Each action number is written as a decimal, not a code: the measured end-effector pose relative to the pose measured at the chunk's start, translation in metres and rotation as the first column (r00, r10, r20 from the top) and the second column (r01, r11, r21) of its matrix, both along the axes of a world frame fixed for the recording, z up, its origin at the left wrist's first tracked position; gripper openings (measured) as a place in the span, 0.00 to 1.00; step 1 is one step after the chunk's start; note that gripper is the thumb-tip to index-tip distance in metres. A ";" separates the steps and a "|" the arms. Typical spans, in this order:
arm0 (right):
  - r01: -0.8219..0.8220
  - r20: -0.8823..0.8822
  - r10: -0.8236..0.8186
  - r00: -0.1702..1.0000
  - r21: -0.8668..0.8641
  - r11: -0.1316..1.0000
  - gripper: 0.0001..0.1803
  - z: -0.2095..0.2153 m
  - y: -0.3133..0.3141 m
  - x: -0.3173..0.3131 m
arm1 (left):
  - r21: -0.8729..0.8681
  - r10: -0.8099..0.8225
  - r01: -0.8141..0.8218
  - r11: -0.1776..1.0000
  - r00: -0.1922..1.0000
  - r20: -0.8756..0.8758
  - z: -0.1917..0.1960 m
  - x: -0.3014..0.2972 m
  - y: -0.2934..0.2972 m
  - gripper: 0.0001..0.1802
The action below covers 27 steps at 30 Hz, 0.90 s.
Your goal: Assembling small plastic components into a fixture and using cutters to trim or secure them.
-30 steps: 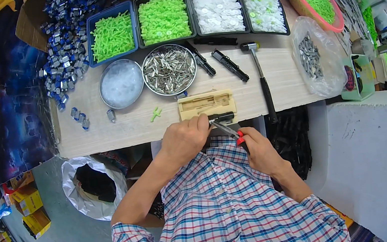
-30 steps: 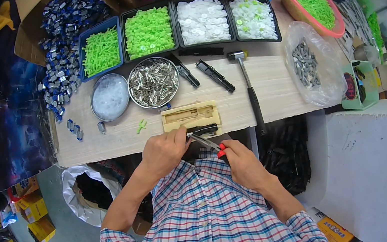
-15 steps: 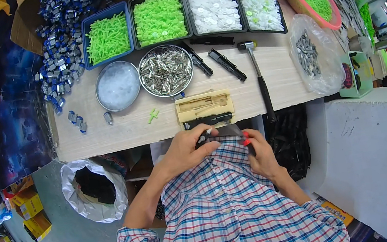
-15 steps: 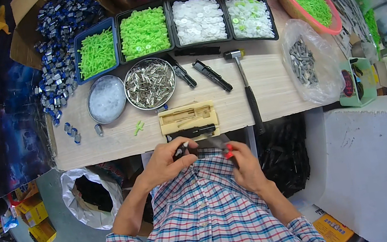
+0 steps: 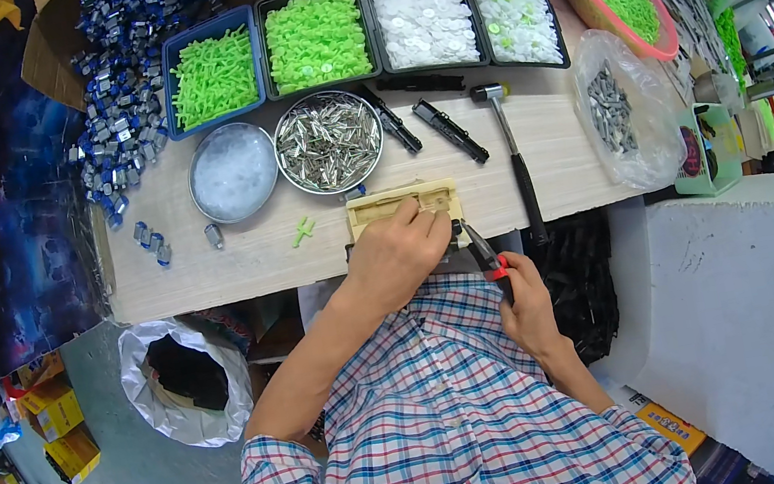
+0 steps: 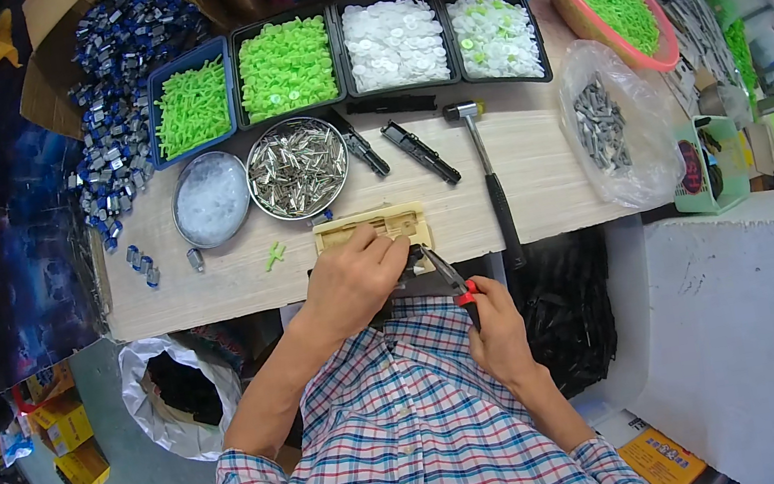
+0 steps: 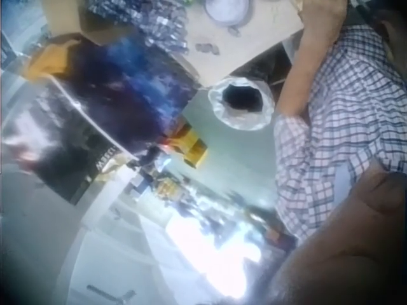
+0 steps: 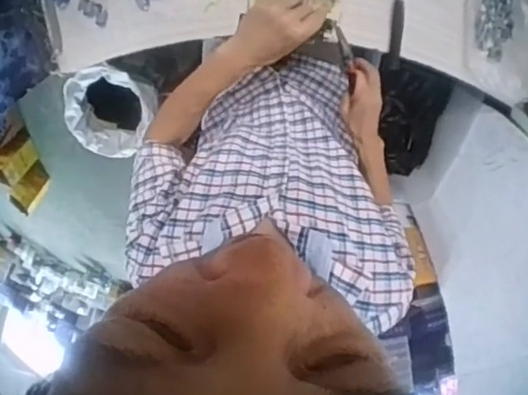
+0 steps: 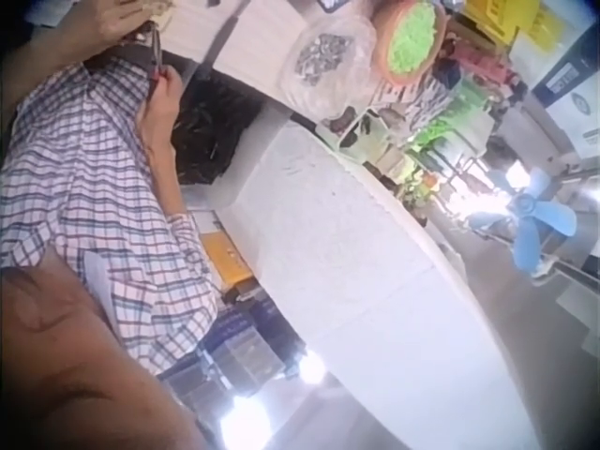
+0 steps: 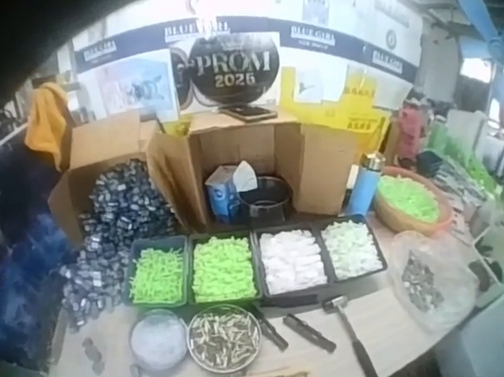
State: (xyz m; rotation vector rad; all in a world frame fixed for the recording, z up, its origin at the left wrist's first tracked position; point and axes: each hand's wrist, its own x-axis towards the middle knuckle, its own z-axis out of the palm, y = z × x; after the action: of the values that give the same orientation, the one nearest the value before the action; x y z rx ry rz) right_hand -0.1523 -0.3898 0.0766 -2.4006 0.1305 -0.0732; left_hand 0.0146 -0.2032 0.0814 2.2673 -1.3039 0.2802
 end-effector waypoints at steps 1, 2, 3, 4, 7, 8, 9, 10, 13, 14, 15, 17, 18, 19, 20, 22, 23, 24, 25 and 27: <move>-0.027 -0.008 0.026 1.000 -0.052 0.998 0.29 0.003 0.001 0.002 | 0.020 -0.020 0.018 1.000 0.997 0.073 -0.001 0.000 0.000 0.16; -0.054 -0.017 0.052 0.998 -0.104 0.993 0.29 0.006 0.002 0.003 | 0.020 -0.019 0.018 1.000 0.997 0.074 -0.001 0.000 -0.001 0.16; -0.054 -0.016 0.053 0.998 -0.103 0.993 0.29 0.009 0.001 0.004 | 0.017 -0.022 0.020 1.000 0.992 0.125 0.000 0.001 -0.001 0.14; -0.089 -0.038 0.086 0.996 -0.103 0.991 0.28 0.012 0.001 0.005 | 0.015 -0.025 0.023 1.000 0.984 0.176 0.001 0.001 -0.001 0.12; -0.153 -0.065 0.148 0.987 -0.089 0.984 0.28 0.018 -0.001 0.008 | 0.052 -0.072 0.063 0.997 0.979 0.191 0.004 0.006 0.000 0.09; -0.180 -0.071 0.175 0.982 -0.077 0.981 0.29 0.019 -0.003 0.009 | 0.053 -0.068 0.059 0.997 0.979 0.192 0.004 0.005 0.002 0.09; -0.186 -0.070 0.181 0.981 -0.076 0.980 0.29 0.020 -0.005 0.010 | 0.074 -0.077 0.068 0.995 0.989 0.128 0.004 0.004 0.004 0.09; -0.211 -0.099 0.205 0.974 -0.048 0.976 0.29 0.021 -0.007 0.010 | 0.093 -0.093 0.087 0.992 0.993 0.066 0.005 0.004 0.005 0.09; -0.305 -0.130 0.304 0.944 0.010 0.952 0.30 0.020 -0.016 0.006 | -0.039 -0.262 0.261 0.965 0.928 -0.266 0.005 0.013 0.020 0.12; -0.373 -0.133 0.375 0.917 0.040 0.927 0.31 0.020 -0.018 0.006 | -0.039 -0.258 0.257 0.966 0.929 -0.265 0.004 0.015 0.027 0.12; -0.377 -0.132 0.379 0.916 0.041 0.925 0.31 0.024 -0.016 0.009 | -0.125 -0.311 0.292 0.948 0.773 -0.553 0.003 0.016 0.035 0.12; -0.420 -0.180 0.425 0.887 0.065 0.905 0.25 0.034 -0.012 0.013 | -0.220 -0.351 0.294 0.930 0.529 -0.773 0.003 0.011 0.044 0.13; -0.424 -0.180 0.429 0.885 0.065 0.903 0.25 0.034 -0.009 0.017 | -0.264 -0.327 0.194 0.945 0.511 -0.795 0.005 0.002 0.049 0.13; -0.426 -0.116 0.431 0.895 0.067 0.902 0.25 0.033 -0.006 0.021 | -0.299 -0.306 0.094 0.949 0.489 -0.817 0.006 -0.007 0.054 0.12; -0.429 -0.053 0.433 0.900 0.065 0.901 0.25 0.034 -0.006 0.025 | -0.302 -0.306 0.091 0.949 0.492 -0.815 0.007 -0.015 0.062 0.12; -0.300 0.030 0.302 0.953 -0.049 0.953 0.26 0.026 -0.021 0.031 | -0.218 -0.109 -0.081 0.972 0.672 -0.732 0.005 -0.033 0.086 0.12; -0.115 0.008 0.116 0.993 -0.087 0.990 0.21 0.021 -0.034 0.031 | -0.166 -0.002 -0.172 0.971 0.688 -0.725 0.001 -0.041 0.102 0.12; 0.042 0.129 -0.013 0.991 -0.224 0.974 0.15 0.009 -0.052 0.034 | -0.117 0.102 -0.262 0.958 0.694 -0.713 -0.006 -0.051 0.122 0.11; 0.149 0.087 -0.130 0.988 -0.260 0.954 0.11 0.012 -0.066 0.042 | 0.012 0.249 -0.354 0.935 0.634 -0.732 -0.020 -0.065 0.146 0.12; 0.237 0.072 -0.227 0.971 -0.372 0.898 0.12 -0.003 -0.105 0.050 | 0.280 0.483 -0.461 0.842 0.416 -0.770 -0.057 -0.094 0.191 0.13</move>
State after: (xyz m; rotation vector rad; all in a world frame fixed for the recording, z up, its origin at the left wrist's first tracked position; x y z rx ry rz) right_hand -0.1026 -0.4944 0.0740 -2.7577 0.4261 -0.2631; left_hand -0.0794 -0.0122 0.0243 2.2488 -0.1372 -0.5915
